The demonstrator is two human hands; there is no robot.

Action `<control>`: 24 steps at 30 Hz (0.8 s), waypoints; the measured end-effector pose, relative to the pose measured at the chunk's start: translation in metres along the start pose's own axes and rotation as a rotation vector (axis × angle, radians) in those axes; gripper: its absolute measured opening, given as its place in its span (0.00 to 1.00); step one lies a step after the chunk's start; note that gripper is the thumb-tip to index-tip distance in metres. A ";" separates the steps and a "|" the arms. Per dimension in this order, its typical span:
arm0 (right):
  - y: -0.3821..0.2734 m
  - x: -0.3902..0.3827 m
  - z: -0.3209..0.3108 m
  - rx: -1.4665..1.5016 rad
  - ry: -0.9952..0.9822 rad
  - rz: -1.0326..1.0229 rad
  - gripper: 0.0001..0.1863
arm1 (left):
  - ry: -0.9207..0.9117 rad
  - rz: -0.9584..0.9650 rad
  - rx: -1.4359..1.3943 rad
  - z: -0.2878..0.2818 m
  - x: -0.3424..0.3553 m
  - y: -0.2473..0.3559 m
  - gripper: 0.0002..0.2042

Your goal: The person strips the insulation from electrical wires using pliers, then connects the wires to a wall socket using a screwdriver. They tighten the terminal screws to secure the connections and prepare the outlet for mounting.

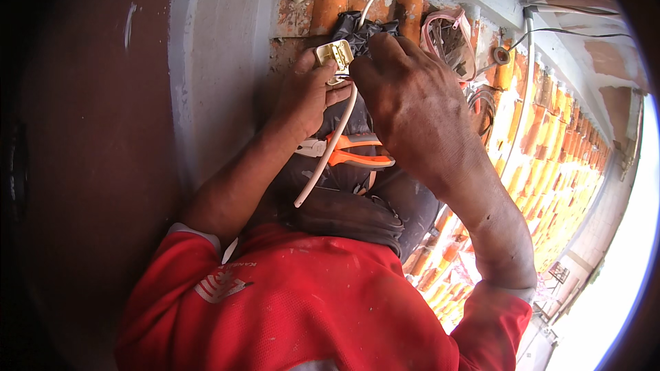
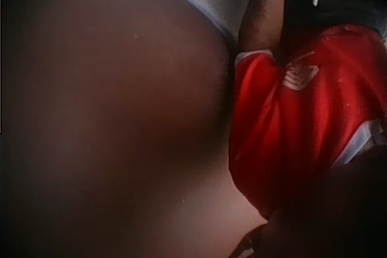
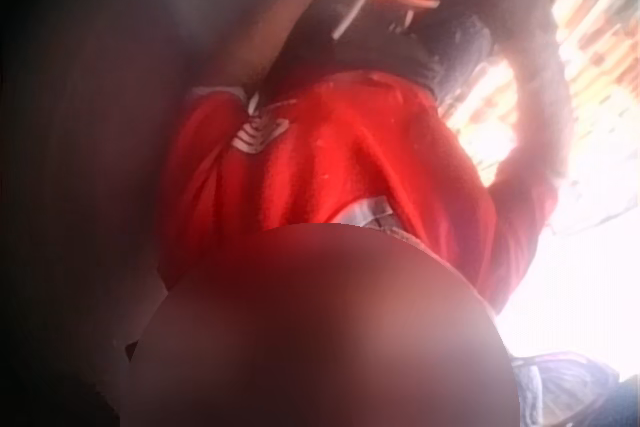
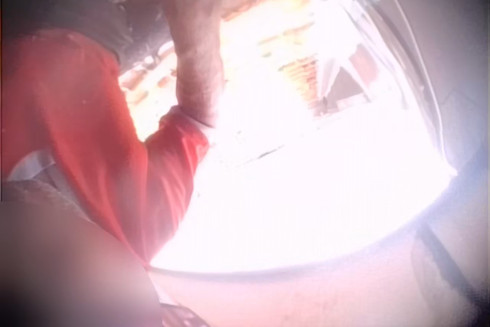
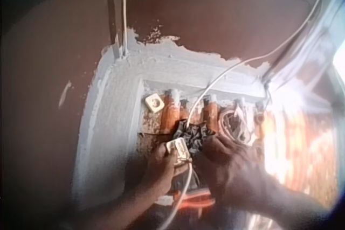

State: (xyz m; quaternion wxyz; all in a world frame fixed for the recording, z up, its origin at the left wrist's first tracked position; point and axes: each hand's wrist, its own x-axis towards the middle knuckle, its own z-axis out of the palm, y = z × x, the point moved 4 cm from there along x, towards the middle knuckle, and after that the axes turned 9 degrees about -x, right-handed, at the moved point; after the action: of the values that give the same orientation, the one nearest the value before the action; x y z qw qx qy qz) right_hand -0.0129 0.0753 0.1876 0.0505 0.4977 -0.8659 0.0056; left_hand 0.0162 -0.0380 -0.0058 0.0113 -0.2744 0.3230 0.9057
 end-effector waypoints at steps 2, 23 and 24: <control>0.001 -0.002 -0.008 -0.038 -0.027 0.009 0.07 | -0.019 -0.007 -0.020 -0.002 0.000 0.000 0.15; 0.014 -0.034 0.154 0.718 0.361 0.464 0.14 | -0.232 -0.032 -0.186 -0.030 0.016 -0.005 0.12; 0.013 -0.037 0.155 0.757 0.373 0.493 0.14 | -0.200 -0.025 -0.195 -0.033 0.016 -0.007 0.13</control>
State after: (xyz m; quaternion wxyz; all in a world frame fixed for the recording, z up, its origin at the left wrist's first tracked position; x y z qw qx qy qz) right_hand -0.0186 0.1047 0.0307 0.0175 0.2519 -0.8711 0.4212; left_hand 0.0199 -0.0547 -0.0393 0.0278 -0.1864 0.2275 0.9554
